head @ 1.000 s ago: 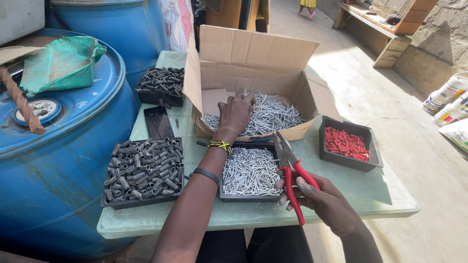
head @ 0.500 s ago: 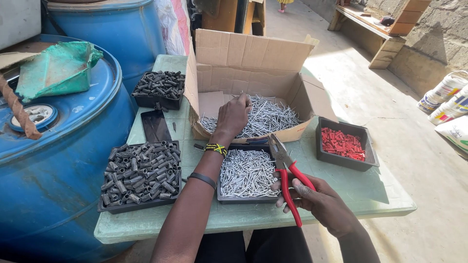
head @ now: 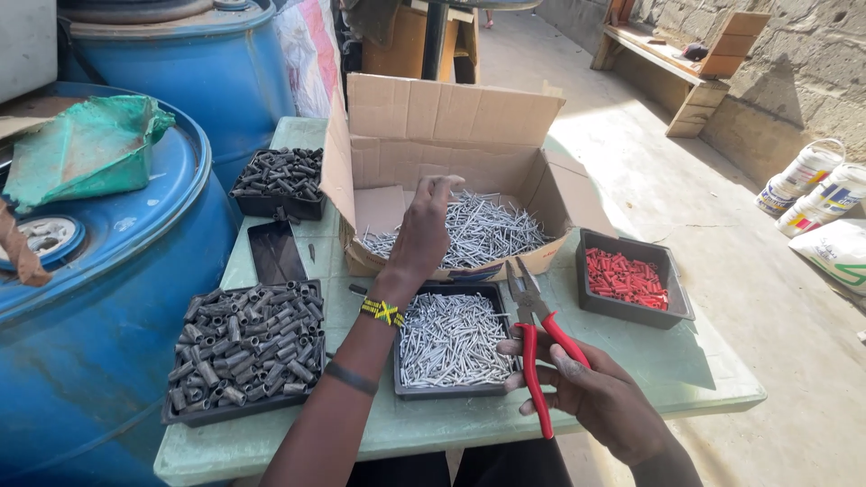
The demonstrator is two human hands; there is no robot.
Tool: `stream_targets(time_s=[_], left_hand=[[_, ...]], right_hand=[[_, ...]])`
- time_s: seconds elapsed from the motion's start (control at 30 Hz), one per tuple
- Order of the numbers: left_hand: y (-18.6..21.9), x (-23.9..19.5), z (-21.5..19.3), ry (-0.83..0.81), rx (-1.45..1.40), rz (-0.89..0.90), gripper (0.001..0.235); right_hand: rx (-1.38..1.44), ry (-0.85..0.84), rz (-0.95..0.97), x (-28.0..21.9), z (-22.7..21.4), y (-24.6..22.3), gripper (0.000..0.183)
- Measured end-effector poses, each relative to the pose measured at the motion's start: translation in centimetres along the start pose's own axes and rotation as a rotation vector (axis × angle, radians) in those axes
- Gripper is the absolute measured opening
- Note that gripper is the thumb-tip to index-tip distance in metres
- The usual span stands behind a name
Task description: Cutting or modifying metal fasteners one by one using a pair of pliers at a workbench.
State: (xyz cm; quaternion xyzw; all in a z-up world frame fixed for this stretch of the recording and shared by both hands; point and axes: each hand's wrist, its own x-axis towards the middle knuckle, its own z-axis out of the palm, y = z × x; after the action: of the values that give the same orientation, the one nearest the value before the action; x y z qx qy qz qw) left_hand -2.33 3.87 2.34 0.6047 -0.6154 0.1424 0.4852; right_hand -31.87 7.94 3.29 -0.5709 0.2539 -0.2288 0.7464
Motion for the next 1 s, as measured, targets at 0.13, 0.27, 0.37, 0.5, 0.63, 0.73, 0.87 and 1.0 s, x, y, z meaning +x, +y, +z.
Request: stream_targets(time_s=[0.13,0.27,0.37,0.5,0.63,0.73,0.87,1.0], left_hand=[[3.2,-1.8,-1.7,0.117,-0.119,0.108,0.036],[6.5,-4.0,-3.5,0.097,-0.319,0.047,0.032],[8.1,-5.5,-4.2,0.079,-0.37,0.077,0.034],[8.0,-6.9,-4.9,0.114,-0.393,0.158,0.029],[6.7,-7.7,-5.2,0.13,-0.342,0.117,0.03],[6.8,-8.2,-5.0,0.068,-0.438,0.163,0.03],[7.0,-8.5,-4.8,0.007,-0.428,0.193,0.016],[6.9,-8.4,-4.9,0.004,-0.336,0.192,0.024]], right_hand=[[0.024,-0.042,-0.046,0.2,0.2,0.0,0.057],[0.05,-0.096,-0.061,0.4,1.1,0.4,0.06],[0.078,-0.115,-0.054,1.0,1.5,0.9,0.062],[0.082,-0.058,-0.084,1.7,2.1,1.5,0.062],[0.025,-0.016,-0.07,1.7,3.0,1.4,0.062],[0.033,-0.084,-0.088,1.8,3.2,1.7,0.066],[-0.003,0.185,0.117,2.0,3.9,1.3,0.069],[-0.016,0.425,0.264,2.0,5.9,0.0,0.063]])
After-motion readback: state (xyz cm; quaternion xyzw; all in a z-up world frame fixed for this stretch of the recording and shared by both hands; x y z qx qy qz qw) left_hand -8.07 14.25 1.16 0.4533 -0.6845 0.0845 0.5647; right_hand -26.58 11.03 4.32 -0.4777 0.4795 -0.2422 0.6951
